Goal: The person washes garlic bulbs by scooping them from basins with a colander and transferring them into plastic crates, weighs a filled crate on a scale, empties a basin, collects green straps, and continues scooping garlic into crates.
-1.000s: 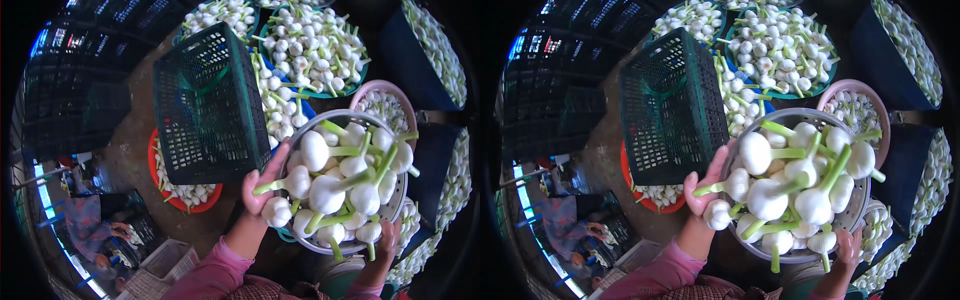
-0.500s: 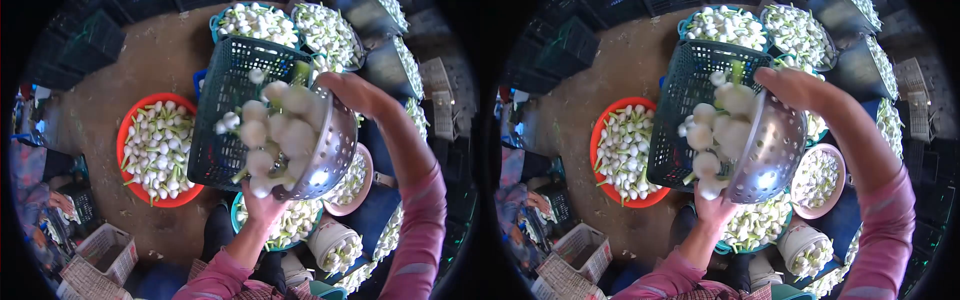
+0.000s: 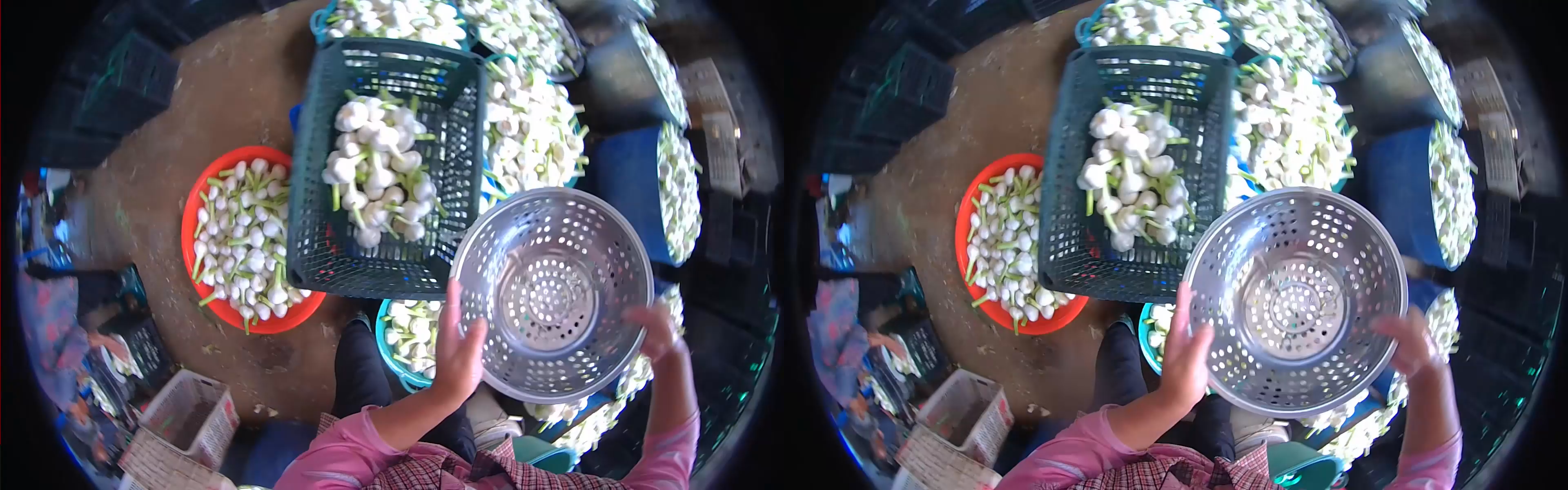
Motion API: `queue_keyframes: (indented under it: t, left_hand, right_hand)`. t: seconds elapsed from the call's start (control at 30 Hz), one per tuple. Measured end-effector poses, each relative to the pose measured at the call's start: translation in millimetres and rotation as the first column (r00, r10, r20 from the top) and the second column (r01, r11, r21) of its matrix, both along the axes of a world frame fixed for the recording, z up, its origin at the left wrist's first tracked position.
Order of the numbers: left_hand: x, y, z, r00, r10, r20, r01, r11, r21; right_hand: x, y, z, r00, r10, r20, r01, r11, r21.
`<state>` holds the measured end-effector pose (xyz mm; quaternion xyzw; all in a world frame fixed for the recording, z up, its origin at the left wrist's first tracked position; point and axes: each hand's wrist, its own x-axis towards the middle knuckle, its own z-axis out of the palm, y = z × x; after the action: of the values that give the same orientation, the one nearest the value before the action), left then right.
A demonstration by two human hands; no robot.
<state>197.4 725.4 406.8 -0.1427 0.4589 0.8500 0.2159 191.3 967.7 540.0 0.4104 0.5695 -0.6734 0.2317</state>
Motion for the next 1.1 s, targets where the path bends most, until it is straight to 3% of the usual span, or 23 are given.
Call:
queue_keyframes:
  t: [0.03,0.1,0.13,0.2,0.23,0.27,0.3,0.37,0.43,0.47,0.53,0.63,0.7,0.77,0.8,0.83,0.9,0.97,1.0,1.03,1.1]
  left_hand:
    - [1.6,12.6,-8.8,0.955,-0.173,-0.240,0.115,0.965,-0.235]
    - [-4.2,46.8,-15.0,0.813,-0.409,-0.414,0.253,0.889,-0.381]
    - [-1.1,71.1,-32.3,0.819,-0.460,-0.344,0.303,0.855,-0.421]
    - [28.4,99.4,-76.2,0.816,-0.548,-0.184,0.395,0.761,-0.514]
    - [34.3,111.8,-99.9,0.826,-0.548,-0.131,0.385,0.719,-0.578]
    - [49.9,114.1,-123.6,0.836,-0.541,-0.091,0.433,0.754,-0.494]
    - [71.9,106.5,-143.2,0.849,-0.527,-0.036,0.468,0.782,-0.413]
    - [112.6,94.6,-177.8,0.704,-0.710,-0.010,0.584,0.588,-0.559]
    - [138.3,88.3,-201.9,0.724,-0.615,0.312,0.688,0.613,-0.388]
    - [145.8,77.0,-209.3,0.715,-0.621,0.320,0.697,0.601,-0.391]
    - [170.6,63.8,-241.1,0.610,-0.634,0.476,0.790,0.443,-0.423]
    - [188.5,57.8,-289.0,0.560,-0.659,0.503,0.828,0.417,-0.375]
    - [189.8,65.6,-306.9,0.505,-0.680,0.531,0.861,0.350,-0.370]
    - [186.7,77.8,-314.2,0.418,-0.708,0.570,0.908,0.308,-0.284]
    - [188.7,78.5,-316.8,0.461,-0.656,0.597,0.884,0.400,-0.243]
    - [192.8,78.9,-320.1,0.456,-0.657,0.601,0.887,0.392,-0.244]
    - [201.6,77.8,-322.2,0.456,-0.641,0.617,0.884,0.408,-0.229]
    - [205.7,78.4,-324.2,0.394,-0.606,0.691,0.893,0.432,-0.131]
    - [206.3,80.1,-324.6,0.345,-0.622,0.703,0.916,0.386,-0.107]
    - [205.6,77.0,-322.4,0.285,-0.630,0.722,0.940,0.332,-0.082]
    - [201.3,73.0,-329.0,0.280,-0.643,0.713,0.949,0.297,-0.105]
  right_hand:
    - [35.9,6.4,-10.5,0.978,-0.198,0.073,0.196,0.980,0.030]
    - [110.2,24.8,-55.1,0.826,-0.550,0.124,0.522,0.829,0.202]
    - [184.3,63.5,-111.1,0.832,-0.521,0.191,0.443,0.831,0.337]
    - [203.3,72.2,-144.2,0.635,-0.744,0.205,0.625,0.652,0.430]
    - [229.7,101.8,-189.9,0.661,-0.726,0.188,0.566,0.648,0.511]
    - [244.2,125.1,-232.6,0.707,-0.704,-0.071,0.589,0.531,0.609]
    - [249.4,152.2,-258.9,0.738,-0.674,-0.045,0.396,0.378,0.837]
    - [292.0,218.3,-349.5,0.832,-0.534,-0.154,0.108,-0.117,0.987]
    - [293.8,239.0,-369.0,0.709,-0.704,-0.050,0.094,0.023,0.995]
    - [285.1,254.0,-374.7,0.707,-0.705,-0.062,0.085,-0.002,0.996]
    - [283.4,287.6,-412.9,0.698,-0.714,-0.049,0.005,-0.064,0.998]
    - [283.2,320.8,-461.3,0.757,-0.650,-0.072,-0.077,-0.197,0.977]
    - [283.2,336.8,-481.5,0.786,-0.618,-0.027,0.005,-0.037,0.999]
    - [282.9,350.0,-511.2,0.799,-0.597,0.071,-0.051,0.050,0.997]
    - [282.5,359.7,-526.5,0.848,-0.530,0.014,-0.033,-0.026,0.999]
    - [286.6,369.4,-537.9,0.844,-0.536,0.017,-0.034,-0.021,0.999]
    - [291.2,384.9,-544.7,0.780,-0.604,0.166,0.069,0.346,0.936]
    - [297.2,374.3,-556.5,0.706,-0.701,0.097,0.398,0.507,0.765]
    - [302.8,352.8,-575.6,0.625,-0.780,-0.029,0.627,0.480,0.613]
    - [303.0,333.2,-596.5,0.484,-0.875,-0.014,0.778,0.423,0.465]
    - [296.3,310.3,-662.1,0.214,-0.977,-0.028,0.975,0.211,0.069]
